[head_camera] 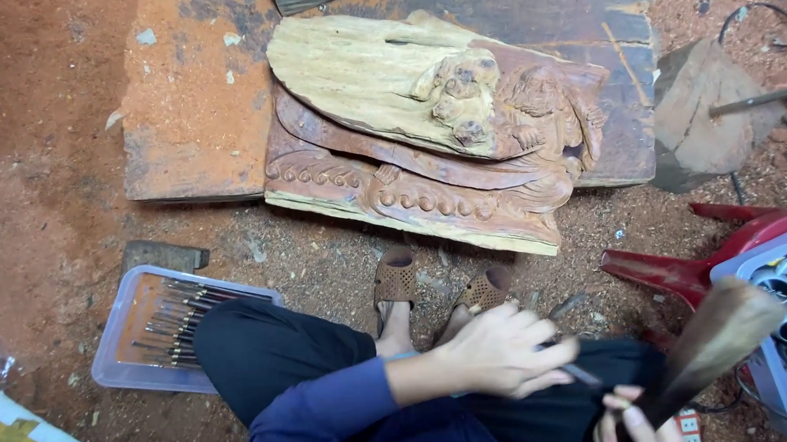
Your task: Carving intricate designs into a piece of wood using various chisels and a wooden mallet.
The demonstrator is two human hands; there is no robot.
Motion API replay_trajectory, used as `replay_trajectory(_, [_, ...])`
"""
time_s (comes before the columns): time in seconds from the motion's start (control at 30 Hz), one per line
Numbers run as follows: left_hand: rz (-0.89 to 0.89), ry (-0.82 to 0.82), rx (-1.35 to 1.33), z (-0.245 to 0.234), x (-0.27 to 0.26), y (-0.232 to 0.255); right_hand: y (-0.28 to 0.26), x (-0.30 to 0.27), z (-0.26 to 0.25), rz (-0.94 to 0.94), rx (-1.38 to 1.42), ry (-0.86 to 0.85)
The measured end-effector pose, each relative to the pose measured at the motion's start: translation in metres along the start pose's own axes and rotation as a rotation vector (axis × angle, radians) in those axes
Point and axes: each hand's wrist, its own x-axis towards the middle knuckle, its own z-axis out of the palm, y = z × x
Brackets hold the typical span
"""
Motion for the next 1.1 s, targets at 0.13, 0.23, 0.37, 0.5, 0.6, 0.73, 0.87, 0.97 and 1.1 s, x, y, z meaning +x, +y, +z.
replay_trajectory(0.13, [0.079, 0.21, 0.045, 0.029, 0.088, -0.022, -0.032, 0.065, 0.059, -0.178, -0.048, 0.148])
replay_trajectory(0.23, [0.062, 0.301, 0.124, 0.058, 0.132, -0.043, -0.04, 0.084, 0.059, -0.144, -0.003, 0.234])
replay_trajectory(0.37, [0.11, 0.421, 0.169, 0.066, 0.163, -0.059, -0.055, 0.085, 0.062, -0.202, -0.019, 0.227])
replay_trajectory(0.5, [0.078, 0.509, 0.268, 0.074, 0.174, -0.08, -0.055, 0.086, 0.057, -0.287, -0.072, 0.27])
replay_trajectory(0.6, [0.076, 0.526, 0.288, 0.073, 0.176, -0.087, -0.058, 0.089, 0.054, -0.305, -0.091, 0.288])
replay_trajectory(0.73, [0.074, 0.557, 0.277, 0.075, 0.174, -0.09, -0.06, 0.102, 0.051, -0.314, -0.147, 0.334])
replay_trajectory(0.87, [0.061, 0.603, 0.334, 0.068, 0.172, -0.089, -0.062, 0.124, 0.046, -0.322, -0.369, 0.344])
replay_trajectory(0.97, [0.045, 0.609, 0.314, 0.065, 0.171, -0.087, -0.061, 0.132, 0.037, -0.28, -0.62, 0.337])
replay_trajectory(1.1, [0.078, 0.609, 0.27, 0.075, 0.169, -0.091, -0.059, 0.132, 0.047, -0.267, -0.632, 0.34])
